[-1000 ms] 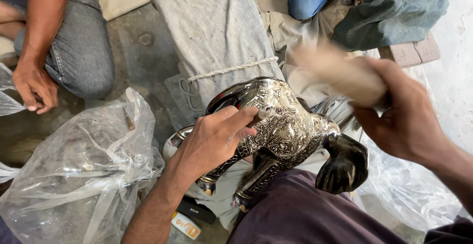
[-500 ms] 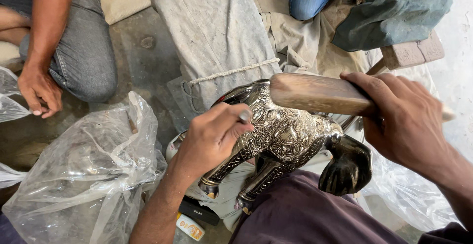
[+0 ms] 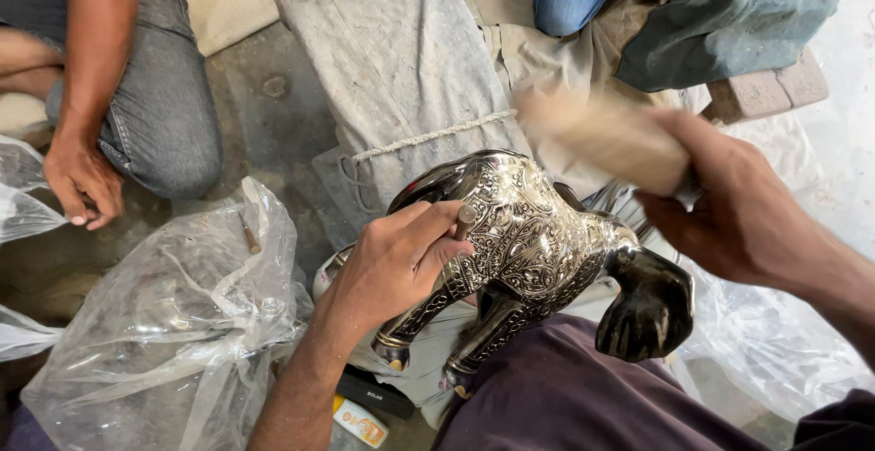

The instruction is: The person uses a wooden mallet and a metal punch to engrave intricate patterns onto a silver-colored metal elephant figurine. They repeatedly strike the punch against the figurine's surface to create detailed designs.

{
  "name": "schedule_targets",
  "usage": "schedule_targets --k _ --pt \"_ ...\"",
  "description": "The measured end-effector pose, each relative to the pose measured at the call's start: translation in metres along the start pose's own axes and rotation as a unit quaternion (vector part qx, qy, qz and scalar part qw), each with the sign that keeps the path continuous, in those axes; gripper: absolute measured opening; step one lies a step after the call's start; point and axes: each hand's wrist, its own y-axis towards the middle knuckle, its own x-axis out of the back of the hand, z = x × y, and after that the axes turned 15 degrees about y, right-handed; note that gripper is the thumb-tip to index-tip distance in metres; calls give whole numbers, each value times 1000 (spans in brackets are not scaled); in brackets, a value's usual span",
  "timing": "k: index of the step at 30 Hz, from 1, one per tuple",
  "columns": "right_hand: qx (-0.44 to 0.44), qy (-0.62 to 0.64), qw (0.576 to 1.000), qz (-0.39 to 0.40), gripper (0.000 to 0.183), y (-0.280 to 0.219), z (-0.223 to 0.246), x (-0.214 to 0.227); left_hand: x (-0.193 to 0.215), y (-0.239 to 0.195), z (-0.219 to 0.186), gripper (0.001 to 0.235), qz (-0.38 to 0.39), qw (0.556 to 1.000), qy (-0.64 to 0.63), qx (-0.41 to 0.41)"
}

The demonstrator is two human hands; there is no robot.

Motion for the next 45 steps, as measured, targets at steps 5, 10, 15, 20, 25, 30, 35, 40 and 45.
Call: schedule_targets --k 5,10,15,20,25,30,35,40,45 --pt "-12 -85 996 -20 58 3 5 5 -1 1 4 34 -10 999 22 -26" --pt "20 -71 997 -29 59 2 -7 2 -2 0 5 28 -1 1000 -2 -24" --pt "7 -56 998 -26 65 2 -6 2 -3 4 8 29 -8 999 30 -29" --pt "-268 104 956 -51 68 6 2 -2 -2 4 7 37 10 1000 2 -11" --pt "-141 42 989 -34 60 8 -6 -5 0 7 5 37 8 1000 21 -21" --pt "-72 -64 995 -11 48 8 -20 -8 2 8 5 34 24 999 19 -18" --pt "43 -220 974 -29 38 5 -22 -15 3 9 7 32 26 999 18 -31" --pt "-45 -95 994 -40 48 2 -17 -20 4 9 8 32 31 999 6 -25" --pt "-188 57 979 -60 37 -1 -8 -11 4 9 8 34 32 999 -9 -28"
